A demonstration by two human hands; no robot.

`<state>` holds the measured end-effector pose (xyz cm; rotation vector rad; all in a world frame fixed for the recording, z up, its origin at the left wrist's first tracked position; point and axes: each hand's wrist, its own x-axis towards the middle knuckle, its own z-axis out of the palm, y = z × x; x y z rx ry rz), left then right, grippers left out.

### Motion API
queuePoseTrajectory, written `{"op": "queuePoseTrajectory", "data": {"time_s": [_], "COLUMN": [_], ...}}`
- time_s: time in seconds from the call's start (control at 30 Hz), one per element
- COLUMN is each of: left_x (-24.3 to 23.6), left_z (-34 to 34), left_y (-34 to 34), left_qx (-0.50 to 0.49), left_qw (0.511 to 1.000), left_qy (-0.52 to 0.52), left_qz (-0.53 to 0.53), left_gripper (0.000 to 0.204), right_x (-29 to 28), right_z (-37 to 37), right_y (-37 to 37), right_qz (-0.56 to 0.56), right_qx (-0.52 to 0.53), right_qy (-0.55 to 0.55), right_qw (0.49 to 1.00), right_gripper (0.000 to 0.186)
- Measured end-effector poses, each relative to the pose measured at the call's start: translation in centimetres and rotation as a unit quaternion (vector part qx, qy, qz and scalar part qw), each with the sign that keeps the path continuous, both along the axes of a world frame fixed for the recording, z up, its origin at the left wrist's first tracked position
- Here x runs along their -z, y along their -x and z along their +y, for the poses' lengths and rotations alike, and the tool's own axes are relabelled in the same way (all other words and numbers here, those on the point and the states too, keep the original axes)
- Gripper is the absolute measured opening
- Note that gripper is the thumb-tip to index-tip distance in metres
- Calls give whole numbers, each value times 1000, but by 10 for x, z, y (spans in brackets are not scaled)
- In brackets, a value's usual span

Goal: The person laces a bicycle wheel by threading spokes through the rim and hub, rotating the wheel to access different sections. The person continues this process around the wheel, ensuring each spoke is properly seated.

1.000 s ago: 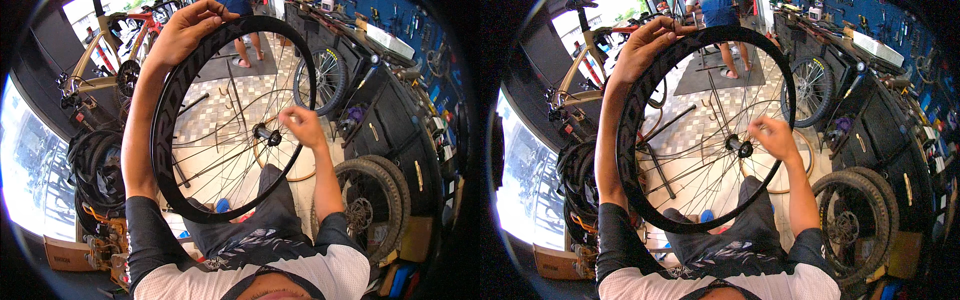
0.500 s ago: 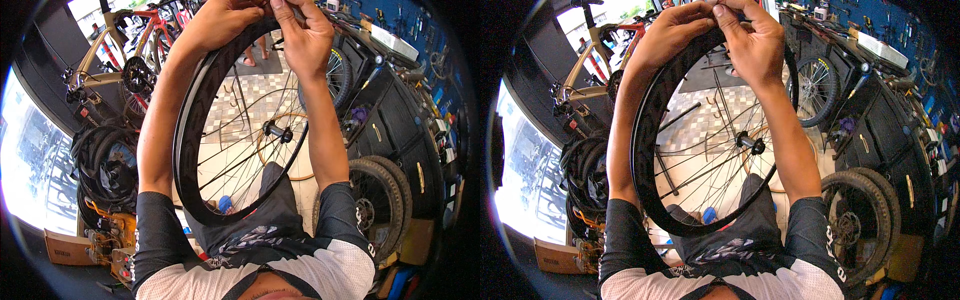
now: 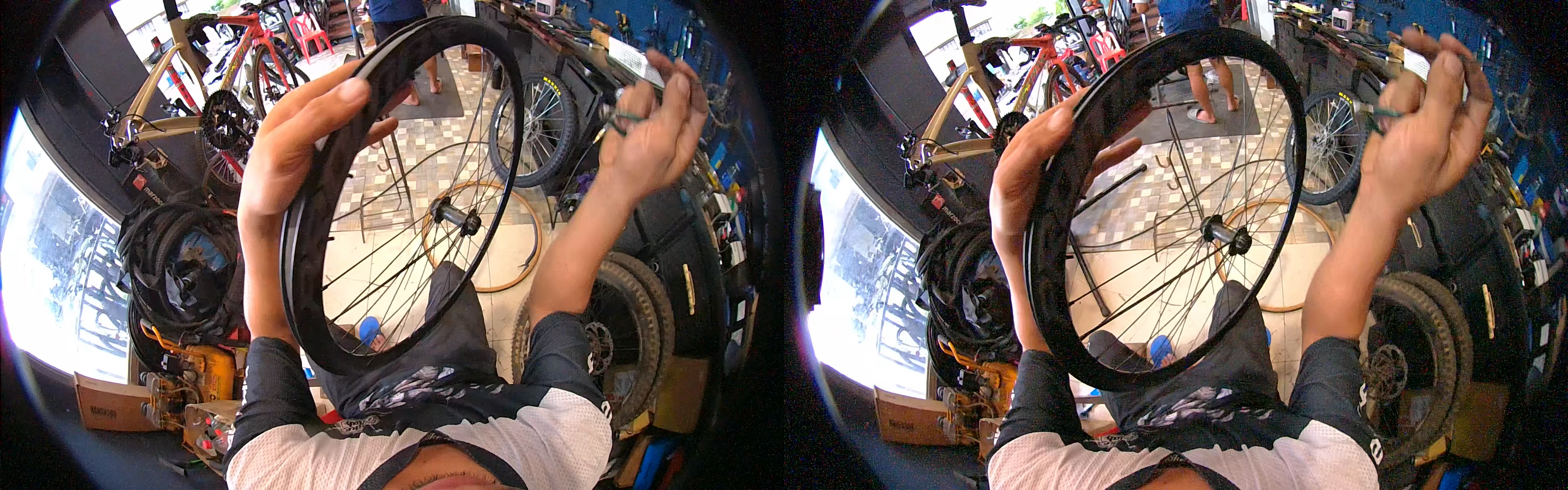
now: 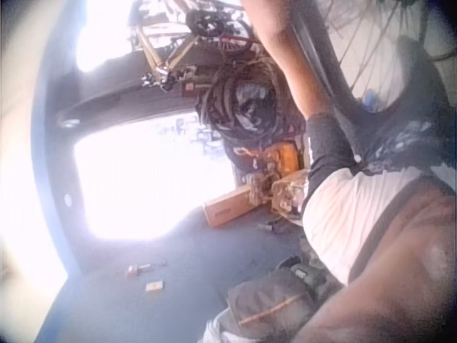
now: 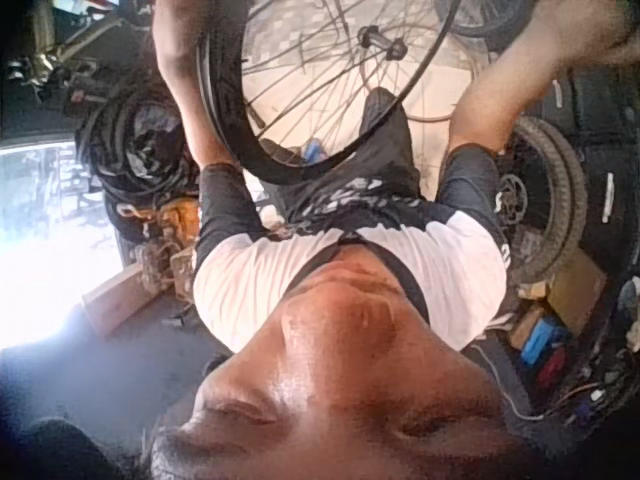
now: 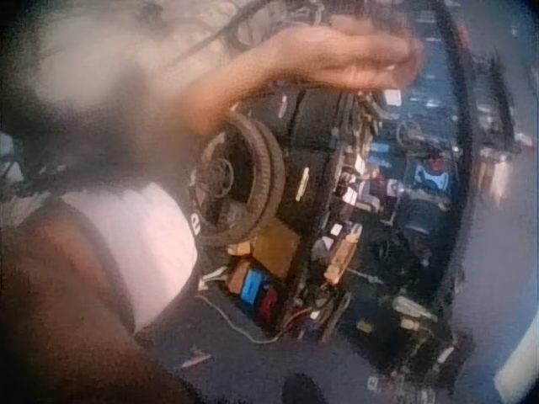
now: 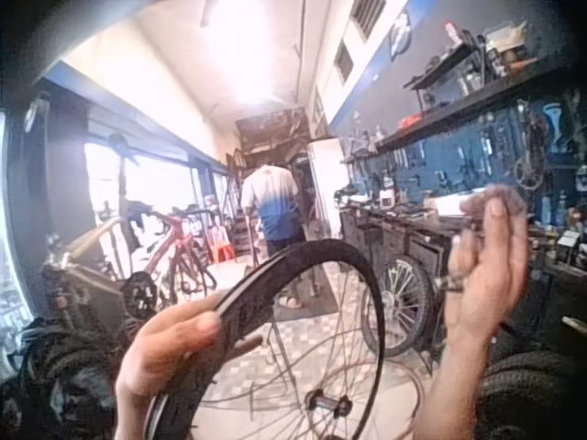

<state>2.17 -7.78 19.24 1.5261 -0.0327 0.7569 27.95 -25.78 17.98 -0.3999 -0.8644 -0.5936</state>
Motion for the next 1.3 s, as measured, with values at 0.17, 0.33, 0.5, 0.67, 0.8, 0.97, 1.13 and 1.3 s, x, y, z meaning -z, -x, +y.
{"op": "queuePoseTrajectory", "data": {"time_s": [0.17,0.33,0.5,0.67,0.8,0.97,1.13,1.3], "left_x": [5,-2,29,57,79,86,83,90], "left_z": [-4,-9,-16,-20,-28,-38,-49,-53], "left_y": [12,7,10,15,18,26,29,20], "left_qx": [-35,-31,6,76,53,33,3,-57], "left_qw": [998,998,998,984,987,989,988,988], "left_qy": [-44,-29,61,155,144,135,156,140], "left_qz": [-5,45,14,-35,-41,-56,-14,-45], "left_gripper": [55,56,63,78,95,104,100,62], "right_x": [88,128,146,155,160,172,173,178], "right_z": [2,7,16,12,14,14,13,13], "right_y": [30,75,82,86,88,84,83,82], "right_qz": [-21,-95,-123,-103,-116,-94,-95,-99], "right_qx": [93,61,33,33,24,39,39,38], "right_qy": [211,441,456,473,469,428,419,406], "right_qw": [973,890,881,875,875,898,902,907], "right_gripper": [17,16,21,20,20,20,21,20]}}
